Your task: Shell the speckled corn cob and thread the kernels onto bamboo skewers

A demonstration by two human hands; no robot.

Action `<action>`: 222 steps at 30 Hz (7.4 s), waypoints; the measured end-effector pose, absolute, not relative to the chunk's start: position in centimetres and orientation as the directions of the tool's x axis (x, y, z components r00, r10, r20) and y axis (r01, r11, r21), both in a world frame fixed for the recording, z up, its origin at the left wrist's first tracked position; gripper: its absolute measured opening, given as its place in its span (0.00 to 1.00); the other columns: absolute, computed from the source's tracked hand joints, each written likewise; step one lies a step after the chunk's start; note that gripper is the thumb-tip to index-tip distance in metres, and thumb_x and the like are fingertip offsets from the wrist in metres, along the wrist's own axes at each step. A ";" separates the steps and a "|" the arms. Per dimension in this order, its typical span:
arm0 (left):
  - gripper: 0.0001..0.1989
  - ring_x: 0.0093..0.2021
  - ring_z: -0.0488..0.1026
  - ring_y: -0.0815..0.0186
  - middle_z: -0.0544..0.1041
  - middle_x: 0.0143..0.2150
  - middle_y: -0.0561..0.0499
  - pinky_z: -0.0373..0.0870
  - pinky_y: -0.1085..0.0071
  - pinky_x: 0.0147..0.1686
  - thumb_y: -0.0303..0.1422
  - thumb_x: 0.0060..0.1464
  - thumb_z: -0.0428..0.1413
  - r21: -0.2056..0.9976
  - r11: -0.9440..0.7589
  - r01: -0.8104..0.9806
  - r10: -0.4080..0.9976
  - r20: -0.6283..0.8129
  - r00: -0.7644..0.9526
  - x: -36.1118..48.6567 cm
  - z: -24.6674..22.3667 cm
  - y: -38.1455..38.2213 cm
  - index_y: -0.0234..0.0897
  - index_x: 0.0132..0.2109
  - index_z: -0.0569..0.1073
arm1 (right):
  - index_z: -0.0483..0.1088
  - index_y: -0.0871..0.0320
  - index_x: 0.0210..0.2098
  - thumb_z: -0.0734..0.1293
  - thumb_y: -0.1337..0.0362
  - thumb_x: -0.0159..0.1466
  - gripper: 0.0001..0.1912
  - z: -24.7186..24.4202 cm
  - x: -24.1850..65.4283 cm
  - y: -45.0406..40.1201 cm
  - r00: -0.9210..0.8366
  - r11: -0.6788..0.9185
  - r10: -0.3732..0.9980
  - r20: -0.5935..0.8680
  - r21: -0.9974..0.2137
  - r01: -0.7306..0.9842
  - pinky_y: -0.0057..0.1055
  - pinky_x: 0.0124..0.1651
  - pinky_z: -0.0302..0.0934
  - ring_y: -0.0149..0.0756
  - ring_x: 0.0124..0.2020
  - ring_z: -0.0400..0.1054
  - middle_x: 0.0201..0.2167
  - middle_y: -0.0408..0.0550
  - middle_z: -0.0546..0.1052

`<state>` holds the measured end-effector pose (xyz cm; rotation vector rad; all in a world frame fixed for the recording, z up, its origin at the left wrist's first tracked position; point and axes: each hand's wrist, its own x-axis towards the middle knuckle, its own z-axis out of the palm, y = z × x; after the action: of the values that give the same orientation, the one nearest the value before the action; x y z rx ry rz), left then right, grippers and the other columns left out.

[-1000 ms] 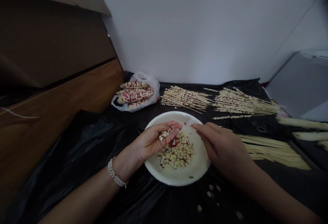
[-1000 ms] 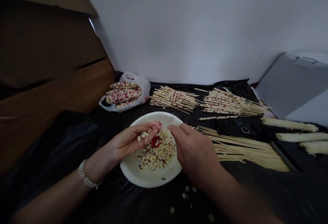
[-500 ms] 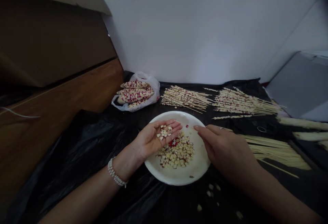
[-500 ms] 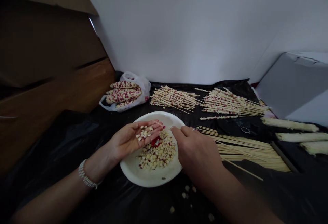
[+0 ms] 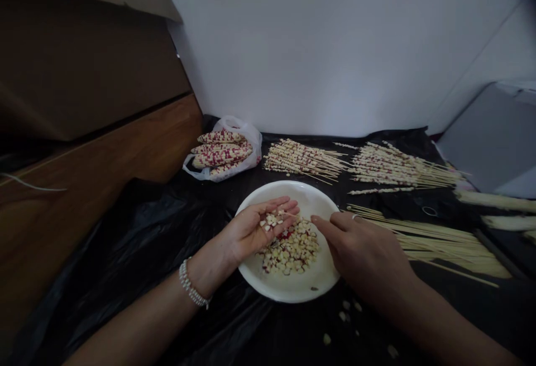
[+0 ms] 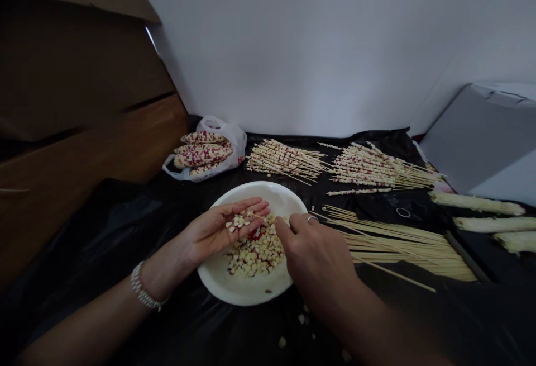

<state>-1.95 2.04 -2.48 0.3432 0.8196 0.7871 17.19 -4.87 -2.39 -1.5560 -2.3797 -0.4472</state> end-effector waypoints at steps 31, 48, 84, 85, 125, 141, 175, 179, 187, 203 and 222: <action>0.18 0.56 0.68 0.59 0.74 0.52 0.41 0.69 0.67 0.53 0.15 0.49 0.53 0.613 0.626 -0.483 0.779 -0.454 0.433 -2.0 -3.3 1.5 0.30 0.47 0.74 | 0.72 0.58 0.42 0.62 0.75 0.55 0.17 -2.4 16.5 -5.4 -0.431 0.351 0.799 0.420 0.257 0.900 0.30 0.24 0.42 0.32 0.25 0.64 0.25 0.46 0.72; 0.09 0.38 0.76 0.67 0.78 0.38 0.42 0.74 0.75 0.40 0.22 0.53 0.55 0.534 0.637 -0.556 0.755 -0.580 0.307 -1.5 -2.4 1.7 0.25 0.42 0.75 | 0.71 0.61 0.47 0.60 0.74 0.57 0.19 -2.2 17.2 -5.5 -0.415 0.312 0.761 0.499 0.280 0.908 0.31 0.24 0.47 0.34 0.26 0.64 0.27 0.46 0.72; 0.09 0.29 0.74 0.75 0.77 0.31 0.48 0.71 0.85 0.29 0.18 0.52 0.54 0.521 0.635 -0.570 0.763 -0.535 0.361 -1.7 -2.6 1.5 0.29 0.38 0.77 | 0.70 0.61 0.47 0.60 0.74 0.56 0.20 -2.0 17.1 -5.7 -0.413 0.321 0.735 0.538 0.260 0.910 0.30 0.24 0.45 0.33 0.25 0.65 0.27 0.45 0.72; 0.09 0.29 0.74 0.76 0.77 0.31 0.48 0.71 0.85 0.29 0.18 0.52 0.54 0.526 0.631 -0.570 0.766 -0.537 0.353 -1.7 -2.6 1.6 0.28 0.38 0.77 | 0.70 0.60 0.47 0.60 0.74 0.56 0.20 -1.9 17.1 -5.7 -0.414 0.321 0.735 0.537 0.261 0.910 0.30 0.24 0.45 0.34 0.25 0.65 0.27 0.45 0.72; 0.13 0.43 0.77 0.66 0.78 0.40 0.43 0.73 0.77 0.44 0.15 0.51 0.52 0.523 0.674 -0.522 0.738 -0.521 0.429 -1.5 -3.0 1.2 0.28 0.41 0.75 | 0.71 0.64 0.46 0.58 0.74 0.59 0.18 -2.2 17.0 -5.5 -0.444 0.358 0.678 0.586 0.264 0.896 0.30 0.24 0.47 0.31 0.23 0.63 0.25 0.45 0.71; 0.11 0.38 0.78 0.70 0.80 0.40 0.47 0.74 0.80 0.40 0.18 0.49 0.58 0.597 0.570 -0.564 0.817 -0.484 0.314 -1.7 -2.7 1.3 0.30 0.41 0.76 | 0.70 0.65 0.46 0.58 0.74 0.57 0.19 -2.2 16.9 -5.7 -0.443 0.374 0.703 0.556 0.240 0.896 0.30 0.25 0.47 0.31 0.24 0.62 0.26 0.47 0.71; 0.08 0.36 0.78 0.71 0.80 0.38 0.48 0.75 0.81 0.37 0.20 0.50 0.58 0.568 0.580 -0.584 0.805 -0.508 0.307 -1.6 -2.7 1.4 0.30 0.39 0.76 | 0.71 0.65 0.46 0.59 0.74 0.57 0.18 -2.2 16.7 -6.0 -0.438 0.350 0.716 0.544 0.264 0.899 0.30 0.25 0.48 0.32 0.23 0.63 0.26 0.47 0.71; 0.08 0.37 0.78 0.71 0.80 0.37 0.49 0.75 0.81 0.37 0.19 0.49 0.58 0.588 0.578 -0.566 0.808 -0.511 0.294 -1.6 -2.6 1.2 0.31 0.38 0.76 | 0.71 0.65 0.46 0.60 0.75 0.57 0.18 -1.8 16.5 -6.3 -0.432 0.325 0.713 0.552 0.285 0.902 0.31 0.25 0.48 0.31 0.22 0.62 0.25 0.46 0.70; 0.08 0.36 0.78 0.68 0.80 0.37 0.46 0.76 0.79 0.35 0.19 0.50 0.57 0.540 0.625 -0.563 0.767 -0.557 0.318 -1.5 -2.3 1.3 0.29 0.38 0.76 | 0.70 0.67 0.48 0.61 0.75 0.56 0.21 -2.4 16.4 -6.2 -0.445 0.350 0.694 0.567 0.274 0.896 0.32 0.25 0.48 0.33 0.22 0.62 0.26 0.46 0.70; 0.14 0.41 0.77 0.66 0.78 0.41 0.43 0.75 0.75 0.42 0.19 0.50 0.58 0.498 0.668 -0.552 0.739 -0.533 0.413 -0.9 -2.2 0.1 0.28 0.45 0.74 | 0.70 0.66 0.48 0.59 0.73 0.59 0.18 -2.7 16.4 -5.8 -0.438 0.343 0.670 0.599 0.273 0.899 0.31 0.25 0.48 0.30 0.22 0.61 0.24 0.45 0.70; 0.07 0.33 0.77 0.69 0.79 0.35 0.45 0.76 0.76 0.38 0.20 0.51 0.57 0.418 0.630 -0.654 0.737 -0.587 0.335 -0.2 -2.1 0.0 0.25 0.39 0.76 | 0.70 0.70 0.48 0.59 0.77 0.57 0.20 -3.1 15.9 -6.3 -0.463 0.365 0.650 0.602 0.288 0.886 0.30 0.26 0.52 0.31 0.23 0.62 0.27 0.49 0.72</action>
<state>-0.19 -0.02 -2.09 0.1141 0.8279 0.9101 15.86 -6.27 -3.05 -1.3401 -2.2449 -0.8325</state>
